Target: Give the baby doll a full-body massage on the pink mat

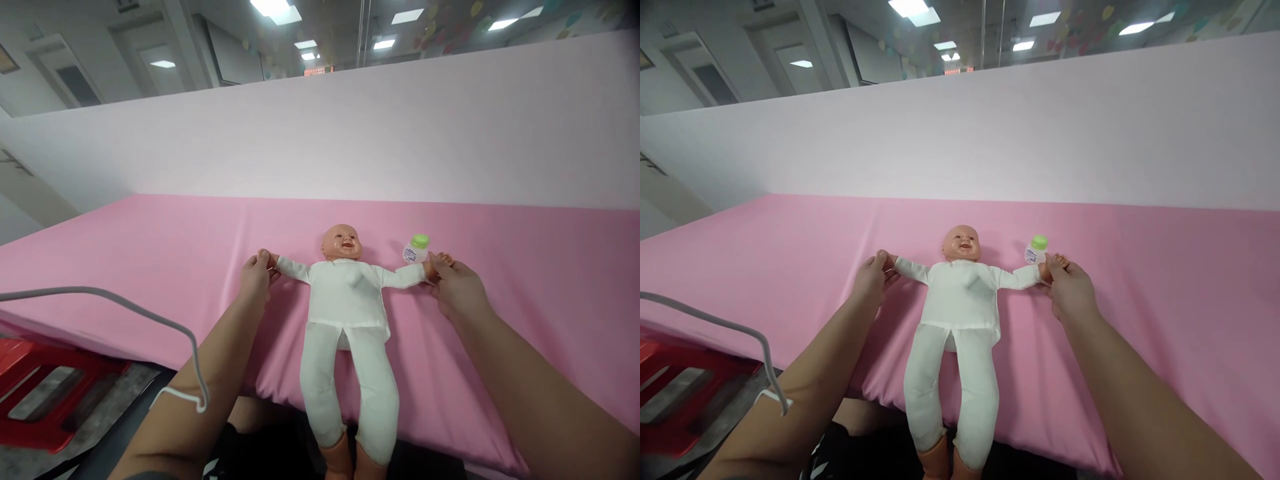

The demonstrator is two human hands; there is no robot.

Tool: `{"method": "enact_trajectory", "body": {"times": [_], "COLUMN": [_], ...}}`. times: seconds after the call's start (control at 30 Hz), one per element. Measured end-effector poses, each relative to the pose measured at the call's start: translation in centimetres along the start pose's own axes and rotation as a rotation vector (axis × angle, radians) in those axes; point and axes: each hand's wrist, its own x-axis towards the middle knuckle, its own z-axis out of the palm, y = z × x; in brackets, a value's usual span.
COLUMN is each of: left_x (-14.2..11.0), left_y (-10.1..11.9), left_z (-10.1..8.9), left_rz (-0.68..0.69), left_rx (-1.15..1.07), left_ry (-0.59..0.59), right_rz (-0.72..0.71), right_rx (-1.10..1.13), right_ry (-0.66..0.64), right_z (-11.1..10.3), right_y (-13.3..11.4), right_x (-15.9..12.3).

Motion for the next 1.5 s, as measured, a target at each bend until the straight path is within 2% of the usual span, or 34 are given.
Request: {"method": "enact_trajectory", "body": {"times": [0.07,0.23,0.37,0.47,0.53,0.63,0.73,0.83,0.9,0.97,1.03,1.1,1.2,1.23,1.3,1.37,1.43,1.5], "left_x": [-1.0,-4.7,-7.6,-8.8,-9.2,-9.6,-9.8,-10.0,-9.9,-9.7,-9.3,-8.4,-6.2,-5.3,-3.2,-1.0,0.9,2.3], "left_y": [0.2,-0.1,-1.4,-1.9,-1.9,-1.7,-1.5,-1.3,-1.1,-1.0,-0.7,-0.5,-0.2,-0.1,-0.2,-0.4,-0.7,-1.2], "left_z": [0.1,1.6,2.8,3.1,3.1,3.1,3.4,3.5,3.4,3.3,3.1,2.9,2.5,2.3,1.7,1.0,0.3,-0.2], "left_rz": [0.13,0.458,0.701,0.918,1.006,1.002,0.86,0.766,0.775,0.775,0.731,0.655,0.493,0.424,0.269,0.098,-0.053,-0.117], "left_rx": [0.041,0.193,0.447,0.609,0.652,0.66,0.605,0.566,0.549,0.516,0.473,0.418,0.221,0.129,-0.031,-0.105,-0.093,-0.055], "left_ry": [-0.039,-0.174,-0.307,-0.455,-0.548,-0.647,-0.737,-0.766,-0.766,-0.722,-0.598,-0.437,-0.268,-0.235,-0.156,-0.054,0.05,0.11], "right_rz": [-0.158,-0.518,-0.78,-0.995,-1.094,-1.166,-1.181,-1.183,-1.163,-1.077,-0.893,-0.678,-0.431,-0.346,-0.149,0.005,0.117,0.193], "right_rx": [-0.053,-0.391,-0.543,-0.639,-0.676,-0.734,-0.802,-0.826,-0.801,-0.753,-0.674,-0.57,-0.38,-0.298,-0.072,0.045,0.051,0.014], "right_ry": [-0.01,-0.077,-0.301,-0.487,-0.596,-0.741,-0.835,-0.861,-0.855,-0.792,-0.653,-0.458,-0.211,-0.175,-0.132,-0.12,-0.085,-0.034], "right_z": [0.4,1.5,2.6,3.0,3.2,3.6,3.9,4.2,4.1,3.9,3.5,3.0,2.2,2.0,1.3,0.6,-0.1,-0.9], "right_y": [-0.5,-1.3,-1.1,-0.6,-0.4,-0.3,-0.3,-0.2,-0.2,-0.3,-0.6,-1.0,-1.5,-1.5,-1.1,-0.4,0.6,1.7], "right_x": [-1.3,-5.9,-8.7,-9.4,-9.5,-9.6,-9.9,-10.1,-10.1,-9.9,-9.4,-8.5,-6.1,-5.1,-3.0,-1.0,0.9,2.5]}}
